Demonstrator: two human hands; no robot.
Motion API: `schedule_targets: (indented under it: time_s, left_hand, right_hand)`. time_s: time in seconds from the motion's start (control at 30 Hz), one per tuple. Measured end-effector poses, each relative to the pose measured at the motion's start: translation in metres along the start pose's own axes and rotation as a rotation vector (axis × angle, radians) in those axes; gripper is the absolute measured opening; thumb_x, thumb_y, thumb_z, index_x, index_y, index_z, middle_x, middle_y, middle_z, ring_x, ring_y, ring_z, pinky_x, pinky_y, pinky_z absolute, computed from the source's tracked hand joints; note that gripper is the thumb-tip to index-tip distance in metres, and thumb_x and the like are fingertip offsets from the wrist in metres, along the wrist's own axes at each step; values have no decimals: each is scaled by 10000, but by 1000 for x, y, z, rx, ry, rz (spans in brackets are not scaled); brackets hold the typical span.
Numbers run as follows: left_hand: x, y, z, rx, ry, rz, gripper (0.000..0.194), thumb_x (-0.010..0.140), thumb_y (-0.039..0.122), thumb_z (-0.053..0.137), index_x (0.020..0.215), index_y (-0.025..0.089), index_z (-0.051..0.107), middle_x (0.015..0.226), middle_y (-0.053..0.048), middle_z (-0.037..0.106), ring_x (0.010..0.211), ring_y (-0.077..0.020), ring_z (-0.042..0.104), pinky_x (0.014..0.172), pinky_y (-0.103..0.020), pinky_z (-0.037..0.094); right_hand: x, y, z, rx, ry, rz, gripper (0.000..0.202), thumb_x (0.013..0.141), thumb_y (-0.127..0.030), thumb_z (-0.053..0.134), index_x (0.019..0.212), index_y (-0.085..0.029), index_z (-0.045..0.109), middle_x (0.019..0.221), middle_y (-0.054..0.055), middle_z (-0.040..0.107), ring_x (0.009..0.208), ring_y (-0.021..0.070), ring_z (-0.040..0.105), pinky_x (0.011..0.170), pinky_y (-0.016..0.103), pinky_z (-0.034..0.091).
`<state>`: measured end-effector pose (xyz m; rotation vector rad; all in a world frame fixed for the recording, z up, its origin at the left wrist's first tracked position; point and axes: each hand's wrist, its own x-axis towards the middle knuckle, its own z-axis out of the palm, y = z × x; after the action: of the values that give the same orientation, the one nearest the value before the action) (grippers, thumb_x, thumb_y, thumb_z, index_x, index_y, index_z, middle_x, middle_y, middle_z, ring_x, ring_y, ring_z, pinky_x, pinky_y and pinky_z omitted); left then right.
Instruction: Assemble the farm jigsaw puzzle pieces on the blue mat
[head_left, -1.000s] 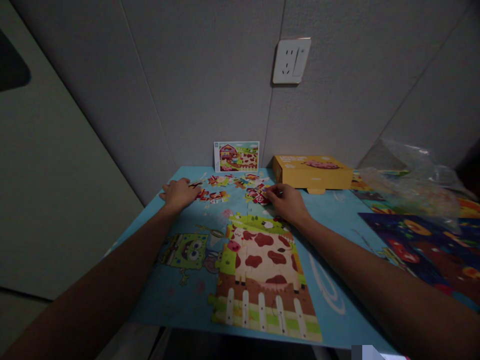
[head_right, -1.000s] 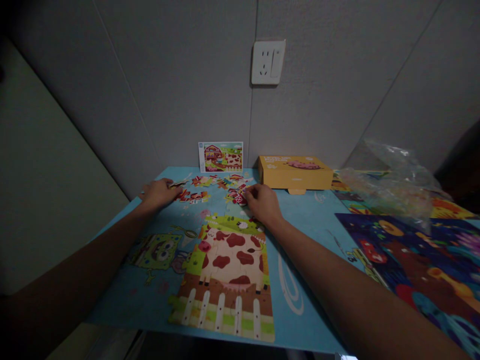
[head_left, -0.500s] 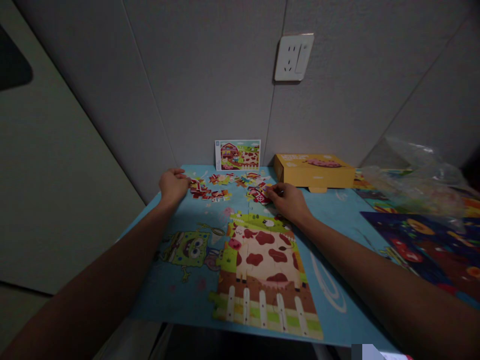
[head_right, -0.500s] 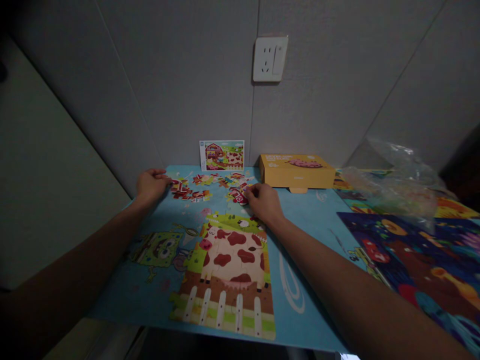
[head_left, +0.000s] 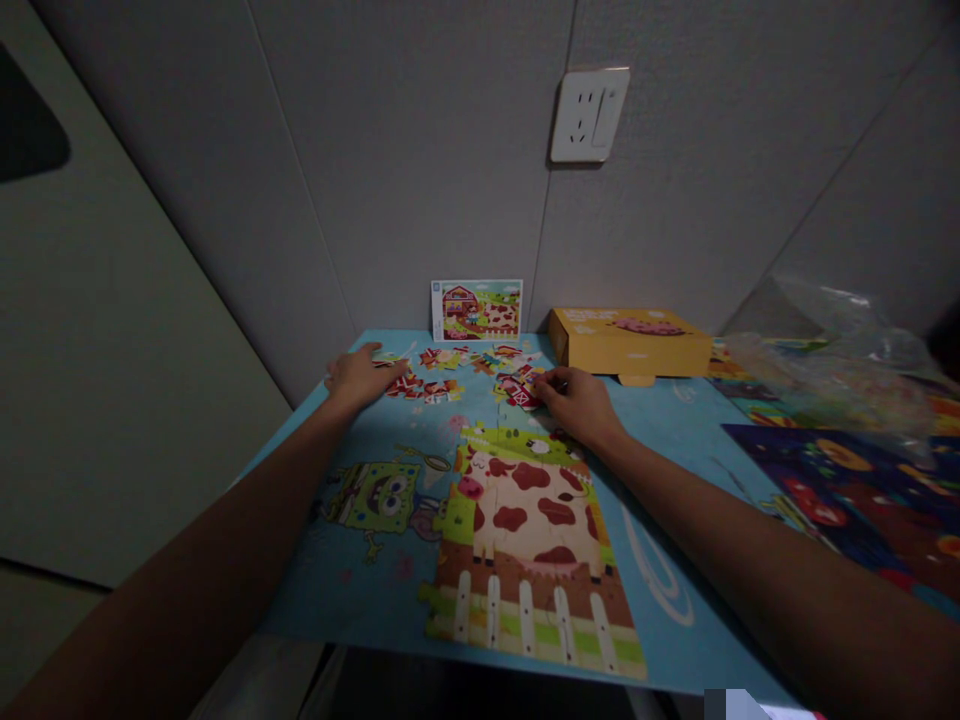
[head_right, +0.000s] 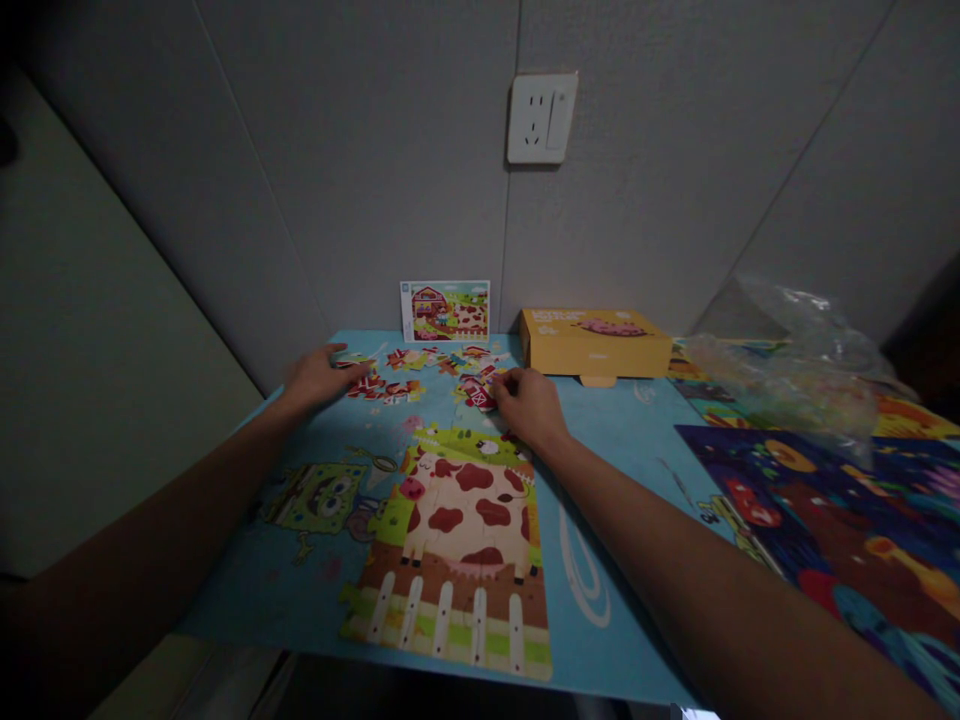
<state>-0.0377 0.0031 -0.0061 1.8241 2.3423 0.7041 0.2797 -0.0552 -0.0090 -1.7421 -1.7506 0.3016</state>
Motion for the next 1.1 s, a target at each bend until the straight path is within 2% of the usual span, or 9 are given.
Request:
schedule_targets:
  time_s: [0.1,0.27,0.43,0.5,0.6,0.7,0.8,1.0,1.1]
  left_hand:
    - [-5,6,2,83,-66,2,688,685,650,686,1255,268,640,1364,-192,550,1286,-485,426,990,-643,354]
    - [-1,4,0,-18,-64,-2,523,750,493,698,1215,258,653,1179,-116,684,1108,-335,608,925,-448,444]
    - [-3,6,-1,-51,-64,-17,426,791,395,652,1186,235,668,1071,-82,723,1024,-276,644,876,-376,454]
    - [-7,9,0,-47,-15,69,410,817,411,616,1172,217,683,1120,-93,709,1050,-267,630,915,-363,446]
    - [-12,14,6,-30,41,356,467,861,464,552,1244,220,657,1249,-91,655,1171,-261,556,1062,-368,358]
    - [-15,19,14,44,-47,488,592,857,560,529,1388,298,537,1396,-57,563,1275,-312,447,1097,-454,299]
    - [-16,25,20,113,-111,424,591,842,638,504,1352,345,562,1438,-43,529,1282,-362,411,1053,-526,310]
    - [-13,49,28,91,-11,278,575,722,703,605,1038,231,695,1239,-119,651,1191,-404,461,978,-548,362]
    - [-7,52,29,77,-19,293,382,755,561,633,926,228,710,1170,-108,673,1153,-391,489,946,-537,389]
  right_hand:
    - [1,1,1,-7,3,-10,208,870,-287,568,842,-161,732,803,66,732,711,174,619,611,263,352]
    - [2,4,3,-15,-7,-20,200,870,-278,565,840,-159,723,783,58,726,689,167,610,595,263,342]
    - [2,4,4,10,5,-11,188,865,-268,567,832,-162,719,793,58,731,709,170,629,604,258,359]
    - [2,4,4,11,7,-9,179,860,-258,571,839,-163,721,804,59,734,716,171,630,609,259,362]
    - [2,4,4,-1,2,-12,180,855,-261,573,844,-165,725,798,56,732,695,169,618,599,262,352]
    - [2,3,5,-16,-1,-19,191,859,-275,567,838,-169,724,773,53,725,674,165,607,583,261,337]
    - [2,2,5,-30,9,-26,185,857,-268,572,843,-165,725,782,57,727,683,161,608,585,255,336]
    - [2,2,4,10,-2,-7,178,866,-257,573,847,-165,725,793,54,732,705,163,630,604,251,363]
    - [3,3,4,22,-7,-10,163,860,-225,576,858,-164,727,815,61,738,743,171,647,636,252,387]
